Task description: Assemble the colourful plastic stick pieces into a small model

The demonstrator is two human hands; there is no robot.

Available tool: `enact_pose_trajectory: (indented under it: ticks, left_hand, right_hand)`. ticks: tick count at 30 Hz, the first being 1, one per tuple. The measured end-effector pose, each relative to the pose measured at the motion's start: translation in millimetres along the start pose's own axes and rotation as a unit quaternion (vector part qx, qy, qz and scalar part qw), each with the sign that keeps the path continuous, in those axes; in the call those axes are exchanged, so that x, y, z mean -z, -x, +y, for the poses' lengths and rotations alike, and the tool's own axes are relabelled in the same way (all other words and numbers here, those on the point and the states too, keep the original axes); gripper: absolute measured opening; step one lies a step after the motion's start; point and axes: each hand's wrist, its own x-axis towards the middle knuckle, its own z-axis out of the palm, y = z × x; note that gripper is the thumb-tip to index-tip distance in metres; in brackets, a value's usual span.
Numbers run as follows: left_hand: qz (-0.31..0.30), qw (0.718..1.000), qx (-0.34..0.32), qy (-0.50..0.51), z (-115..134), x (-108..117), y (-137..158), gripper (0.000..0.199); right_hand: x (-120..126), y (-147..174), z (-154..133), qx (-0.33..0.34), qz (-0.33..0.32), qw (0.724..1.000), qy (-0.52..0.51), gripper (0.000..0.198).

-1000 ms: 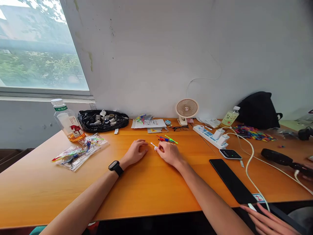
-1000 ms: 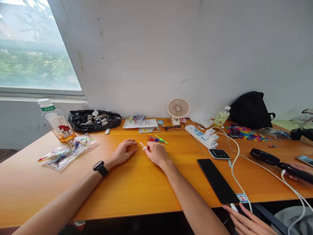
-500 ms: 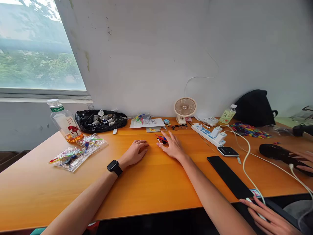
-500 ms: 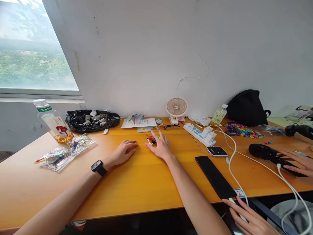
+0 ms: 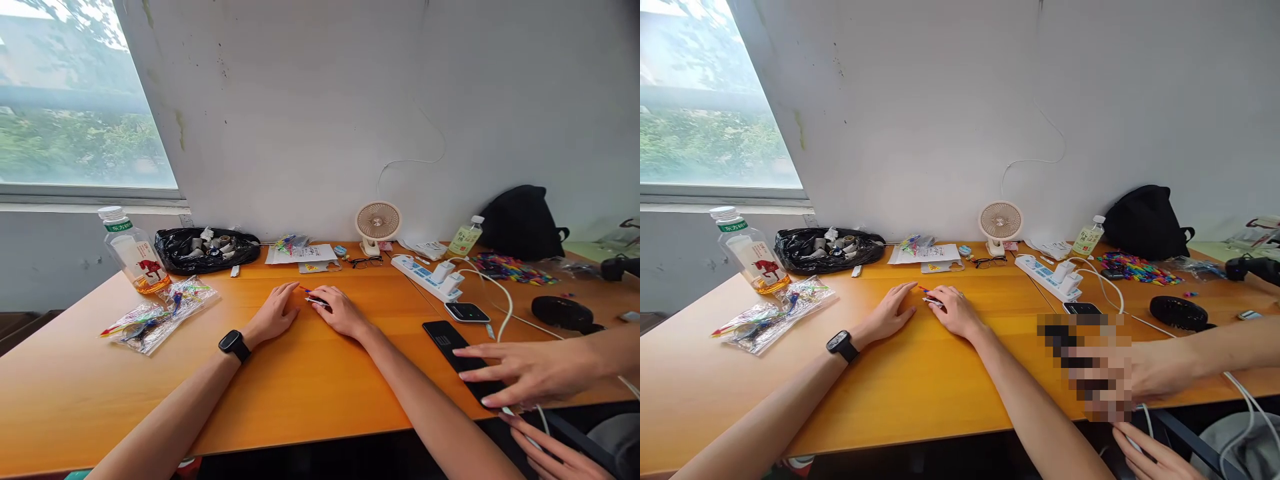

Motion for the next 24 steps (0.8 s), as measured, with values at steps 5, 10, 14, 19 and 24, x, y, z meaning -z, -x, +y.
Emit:
enact_pose_trajectory:
  ticks: [5,10,14,19,24]
  left_hand:
    - [-0.041,0.998,-0.025,0.027,13,8,1,0.079]
    - [-0.036,0.998,-0.041,0.016,21,9,0,0.091]
    - [-0.051,0.998,-0.021,0.019,19,4,-2,0.069]
    - [-0.06,0.996,-0.026,0.056,19,-2,-3,0.047]
    - [-0.052,0.998,-0.019,0.033,21,-5,-1,0.052]
  right_hand:
    - [-5,-2,-11,0.004,0.023,0.997,-0.08,0.037]
    - [-5,-5,-17,-0.031,0.08,0.984,-0.157,0.029]
    - [-7,-7,-10,-0.084,0.107,0.974,-0.182,0.032]
    - [-12,-11,-5,-0.144,0.118,0.954,-0.234,0.04]
    - [-20,-13,0,-0.164,0.133,0.942,-0.262,0.046]
